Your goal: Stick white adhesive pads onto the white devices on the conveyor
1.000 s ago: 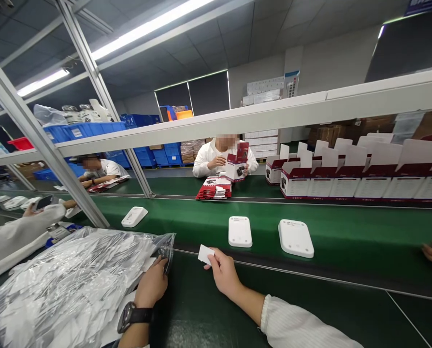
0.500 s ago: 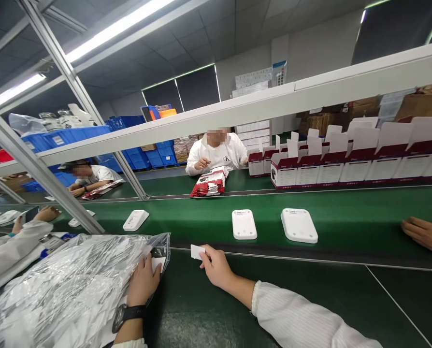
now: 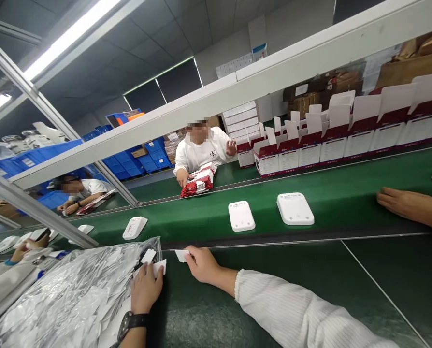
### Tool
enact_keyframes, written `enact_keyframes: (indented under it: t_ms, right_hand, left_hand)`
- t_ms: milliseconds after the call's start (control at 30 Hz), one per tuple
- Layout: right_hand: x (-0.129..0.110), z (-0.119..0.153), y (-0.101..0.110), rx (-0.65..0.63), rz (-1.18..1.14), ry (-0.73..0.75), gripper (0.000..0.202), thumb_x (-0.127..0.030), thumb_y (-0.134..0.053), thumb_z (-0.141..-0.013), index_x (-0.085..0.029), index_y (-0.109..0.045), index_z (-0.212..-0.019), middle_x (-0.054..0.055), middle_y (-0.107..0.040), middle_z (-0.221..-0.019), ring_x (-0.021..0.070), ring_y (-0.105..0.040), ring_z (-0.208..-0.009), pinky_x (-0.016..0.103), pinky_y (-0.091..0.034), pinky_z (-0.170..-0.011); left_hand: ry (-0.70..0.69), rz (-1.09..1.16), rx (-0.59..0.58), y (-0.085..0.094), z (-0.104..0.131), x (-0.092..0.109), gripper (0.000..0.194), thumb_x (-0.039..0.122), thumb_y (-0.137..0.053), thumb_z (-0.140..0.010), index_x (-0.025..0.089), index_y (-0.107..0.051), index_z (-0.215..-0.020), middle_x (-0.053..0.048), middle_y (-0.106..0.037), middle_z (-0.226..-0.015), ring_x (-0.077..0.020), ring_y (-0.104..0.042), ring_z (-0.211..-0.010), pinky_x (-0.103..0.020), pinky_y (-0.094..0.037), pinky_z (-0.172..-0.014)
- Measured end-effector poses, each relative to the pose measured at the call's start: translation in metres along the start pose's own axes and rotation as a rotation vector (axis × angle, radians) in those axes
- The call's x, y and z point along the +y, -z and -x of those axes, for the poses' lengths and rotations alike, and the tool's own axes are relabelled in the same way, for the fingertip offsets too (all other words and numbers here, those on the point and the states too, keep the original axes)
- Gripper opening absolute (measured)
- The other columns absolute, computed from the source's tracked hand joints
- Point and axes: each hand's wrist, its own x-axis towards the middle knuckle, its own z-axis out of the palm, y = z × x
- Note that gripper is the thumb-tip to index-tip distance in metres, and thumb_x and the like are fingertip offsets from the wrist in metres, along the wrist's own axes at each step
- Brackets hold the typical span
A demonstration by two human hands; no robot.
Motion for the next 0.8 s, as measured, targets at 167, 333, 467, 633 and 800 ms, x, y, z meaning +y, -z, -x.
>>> enact_keyframes:
  t_ms: [167, 333, 467, 633, 800]
  right_hand:
    - [0.0, 0.0, 0.001, -0.01, 0.059, 0.029, 0.024, -0.029, -0.044, -0.1, -0.022, -0.066, -0.096, -0.001, -0.065, -0.066, 0.0158, -0.064, -0.061, 0.021, -0.039, -0.059]
    - [0.002, 0.0, 0.001, -0.013, 0.093, 0.056, 0.025, -0.029, -0.042, -0.102, -0.022, -0.066, -0.099, 0.0, -0.068, -0.071, 0.016, -0.064, -0.064, 0.022, -0.038, -0.06]
    - [0.003, 0.0, 0.0, -0.016, 0.117, 0.071, 0.024, -0.027, -0.043, -0.101, -0.022, -0.066, -0.1, 0.001, -0.07, -0.075, 0.0162, -0.065, -0.066, 0.022, -0.037, -0.061]
    - [0.003, 0.0, 0.0, -0.019, 0.145, 0.082, 0.025, -0.028, -0.042, -0.101, -0.022, -0.066, -0.097, 0.001, -0.069, -0.075, 0.016, -0.064, -0.066, 0.022, -0.035, -0.061]
    - [0.001, -0.001, 0.003, -0.024, 0.177, 0.094, 0.024, -0.027, -0.043, -0.101, -0.022, -0.066, -0.098, 0.002, -0.071, -0.077, 0.017, -0.066, -0.07, 0.023, -0.035, -0.063]
  left_hand:
    - [0.02, 0.002, 0.074, 0.006, -0.018, -0.013, 0.058, 0.043, -0.034, -0.098, 0.004, -0.046, -0.139, -0.028, -0.058, -0.127, -0.0401, -0.059, -0.12, -0.051, -0.046, -0.099]
    - [-0.033, 0.041, 0.092, 0.005, -0.038, -0.027, 0.061, 0.038, -0.039, -0.097, -0.003, -0.035, -0.142, -0.029, -0.06, -0.126, -0.0364, -0.06, -0.12, -0.045, -0.045, -0.103]
    - [-0.019, 0.078, 0.083, -0.008, -0.045, -0.035, 0.058, 0.037, -0.039, -0.097, -0.002, -0.034, -0.14, -0.029, -0.061, -0.129, -0.0349, -0.062, -0.119, -0.044, -0.046, -0.102]
    - [-0.017, 0.13, 0.053, -0.011, -0.044, -0.041, 0.044, 0.037, -0.039, -0.098, 0.008, -0.048, -0.129, -0.02, -0.07, -0.118, -0.0307, -0.07, -0.104, -0.041, -0.052, -0.091]
    - [-0.127, 0.115, 0.07, -0.004, -0.038, -0.042, 0.043, 0.036, -0.038, -0.097, 0.012, -0.058, -0.126, -0.017, -0.067, -0.119, -0.0301, -0.062, -0.119, -0.042, -0.045, -0.106]
